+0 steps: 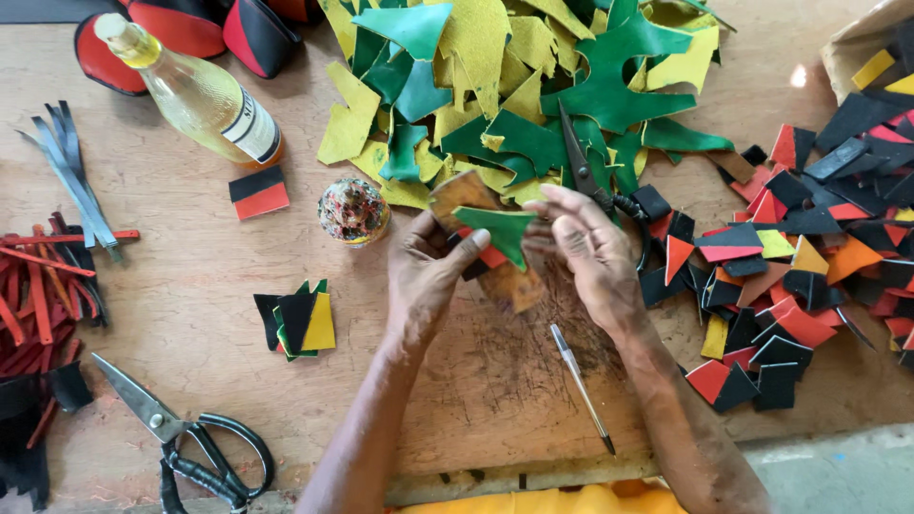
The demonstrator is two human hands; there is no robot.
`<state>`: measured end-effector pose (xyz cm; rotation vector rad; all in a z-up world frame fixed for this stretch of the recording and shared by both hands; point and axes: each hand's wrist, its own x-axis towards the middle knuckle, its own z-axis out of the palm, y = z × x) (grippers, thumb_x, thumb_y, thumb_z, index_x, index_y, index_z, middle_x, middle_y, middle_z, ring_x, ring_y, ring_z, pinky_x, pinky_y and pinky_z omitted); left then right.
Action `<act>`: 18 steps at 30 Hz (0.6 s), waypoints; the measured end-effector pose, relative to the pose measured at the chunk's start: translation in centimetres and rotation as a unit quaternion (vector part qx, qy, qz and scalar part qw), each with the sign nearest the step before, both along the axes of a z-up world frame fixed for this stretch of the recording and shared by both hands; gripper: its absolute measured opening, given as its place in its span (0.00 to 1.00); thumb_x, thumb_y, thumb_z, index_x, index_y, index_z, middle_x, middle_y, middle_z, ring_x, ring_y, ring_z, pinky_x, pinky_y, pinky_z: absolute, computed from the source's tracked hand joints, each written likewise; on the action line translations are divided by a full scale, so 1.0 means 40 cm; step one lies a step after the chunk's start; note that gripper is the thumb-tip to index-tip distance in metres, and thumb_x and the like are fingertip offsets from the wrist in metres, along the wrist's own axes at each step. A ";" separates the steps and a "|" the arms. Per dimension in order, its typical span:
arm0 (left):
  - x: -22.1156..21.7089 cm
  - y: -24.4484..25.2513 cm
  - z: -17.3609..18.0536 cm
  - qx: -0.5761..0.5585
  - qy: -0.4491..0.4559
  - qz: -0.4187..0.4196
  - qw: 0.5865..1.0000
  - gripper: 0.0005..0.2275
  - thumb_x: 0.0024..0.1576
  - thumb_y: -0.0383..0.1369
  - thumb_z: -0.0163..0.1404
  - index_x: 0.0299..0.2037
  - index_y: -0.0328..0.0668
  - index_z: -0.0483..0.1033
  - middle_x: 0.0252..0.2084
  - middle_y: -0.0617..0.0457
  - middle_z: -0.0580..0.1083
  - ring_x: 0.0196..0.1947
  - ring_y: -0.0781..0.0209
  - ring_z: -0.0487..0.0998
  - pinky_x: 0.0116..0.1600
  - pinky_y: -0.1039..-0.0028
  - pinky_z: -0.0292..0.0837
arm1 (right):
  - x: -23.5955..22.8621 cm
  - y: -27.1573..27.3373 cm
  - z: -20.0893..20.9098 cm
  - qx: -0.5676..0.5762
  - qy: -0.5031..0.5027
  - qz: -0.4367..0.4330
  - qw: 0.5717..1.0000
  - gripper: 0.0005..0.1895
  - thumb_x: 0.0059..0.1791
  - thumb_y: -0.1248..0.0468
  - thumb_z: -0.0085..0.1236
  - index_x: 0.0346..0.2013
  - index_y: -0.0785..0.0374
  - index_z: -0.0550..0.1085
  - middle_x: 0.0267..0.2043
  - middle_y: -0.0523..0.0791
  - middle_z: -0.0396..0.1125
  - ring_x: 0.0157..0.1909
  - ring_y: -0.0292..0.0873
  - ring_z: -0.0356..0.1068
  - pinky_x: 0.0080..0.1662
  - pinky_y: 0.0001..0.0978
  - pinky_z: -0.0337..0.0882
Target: The person assembles small leather pieces by applying glue to red and black rectangular pieces, pressing them together, and trimming green leather pieces with scissors. The person handles multiple colored leather scraps and uses a small container of adhesive and shears on a wooden workbench.
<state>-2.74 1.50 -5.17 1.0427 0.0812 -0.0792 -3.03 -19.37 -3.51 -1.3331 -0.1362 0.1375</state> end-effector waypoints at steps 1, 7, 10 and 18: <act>-0.001 -0.005 -0.003 0.003 -0.003 0.017 1.000 0.18 0.54 0.23 0.61 0.54 0.36 0.75 0.47 0.52 0.80 0.46 0.65 0.82 0.52 0.72 0.81 | 0.000 -0.002 -0.001 0.036 0.007 0.002 0.999 0.24 0.58 0.60 0.48 0.66 0.70 0.64 0.59 0.52 0.69 0.57 0.42 0.73 0.58 0.34 0.78; -0.026 -0.023 -0.011 0.027 0.033 0.078 0.996 0.17 0.54 0.26 0.62 0.54 0.36 0.76 0.45 0.49 0.81 0.43 0.62 0.82 0.49 0.71 0.81 | -0.014 -0.001 0.011 -0.053 -0.067 0.030 0.996 0.29 0.51 0.67 0.62 0.65 0.71 0.63 0.59 0.52 0.67 0.62 0.43 0.68 0.53 0.34 0.76; -0.034 -0.027 -0.014 0.065 0.065 0.076 0.993 0.17 0.55 0.27 0.62 0.54 0.35 0.76 0.45 0.48 0.81 0.42 0.61 0.81 0.48 0.70 0.81 | -0.029 0.015 0.020 -0.110 -0.115 0.023 0.987 0.32 0.48 0.69 0.65 0.64 0.69 0.63 0.60 0.50 0.66 0.63 0.42 0.67 0.58 0.33 0.74; -0.027 -0.030 -0.021 0.055 -0.031 -0.006 0.998 0.23 0.57 0.24 0.60 0.62 0.33 0.69 0.50 0.48 0.78 0.47 0.62 0.80 0.53 0.69 0.81 | -0.016 0.028 0.062 -0.137 -0.113 -0.029 0.984 0.21 0.53 0.70 0.61 0.61 0.66 0.69 0.54 0.46 0.70 0.54 0.37 0.72 0.59 0.28 0.75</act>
